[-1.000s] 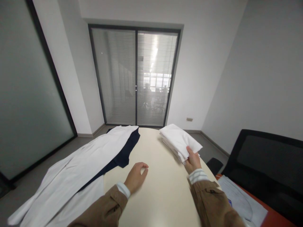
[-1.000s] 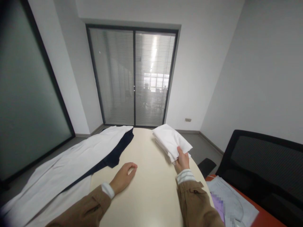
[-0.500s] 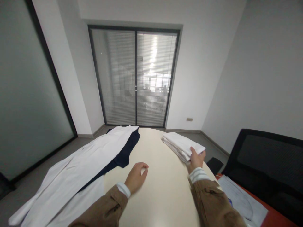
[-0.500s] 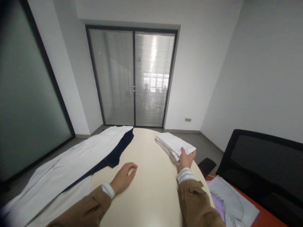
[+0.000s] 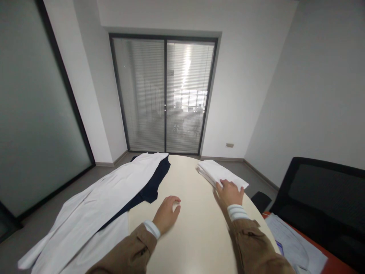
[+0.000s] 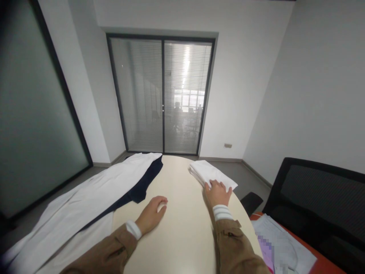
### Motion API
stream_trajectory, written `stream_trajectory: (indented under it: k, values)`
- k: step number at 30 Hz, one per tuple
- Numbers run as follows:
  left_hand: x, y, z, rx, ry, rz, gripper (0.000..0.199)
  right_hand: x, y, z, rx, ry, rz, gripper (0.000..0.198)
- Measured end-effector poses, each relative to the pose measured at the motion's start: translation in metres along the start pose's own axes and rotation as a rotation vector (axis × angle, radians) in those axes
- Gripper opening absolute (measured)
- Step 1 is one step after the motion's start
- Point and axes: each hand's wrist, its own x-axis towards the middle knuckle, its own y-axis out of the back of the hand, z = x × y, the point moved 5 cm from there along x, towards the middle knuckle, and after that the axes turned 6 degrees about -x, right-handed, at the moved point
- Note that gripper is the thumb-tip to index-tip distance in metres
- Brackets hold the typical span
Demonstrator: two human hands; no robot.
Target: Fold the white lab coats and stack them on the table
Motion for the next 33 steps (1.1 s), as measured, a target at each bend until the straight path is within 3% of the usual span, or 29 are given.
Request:
stream_trajectory:
  k: [3,7,9,11,15,19,24,29,33]
  values:
    - [0.008,0.013,0.004,0.050,0.024,0.049,0.022,-0.002,0.003,-0.004,-0.073,0.034,0.083,0.030]
    - [0.027,0.068,0.012,0.360,0.110,0.185,0.021,-0.004,0.012,-0.023,-0.032,0.176,0.154,0.030]
    - [0.035,0.104,0.011,0.642,0.182,0.242,0.032,-0.006,0.012,-0.036,0.053,0.292,0.115,0.032]
    - [0.036,0.139,0.005,0.855,0.247,0.380,0.047,-0.009,0.009,-0.047,0.154,0.411,0.036,0.032]
    - [0.025,0.180,-0.025,0.971,0.391,0.605,0.058,-0.018,-0.002,-0.060,0.304,0.534,-0.123,0.032]
    - [0.016,0.186,-0.046,1.024,0.386,0.626,0.049,-0.028,-0.014,-0.063,0.332,0.540,-0.287,0.039]
    - [0.020,0.184,-0.046,0.993,0.292,0.605,0.040,-0.038,-0.028,-0.063,0.335,0.532,-0.436,0.045]
    - [0.032,0.169,-0.019,0.843,0.003,0.579,0.039,-0.037,-0.034,-0.061,0.333,0.502,-0.476,0.048]
    - [0.037,0.139,0.015,0.733,-0.200,0.416,0.035,-0.037,-0.033,-0.061,0.321,0.513,-0.481,0.048]
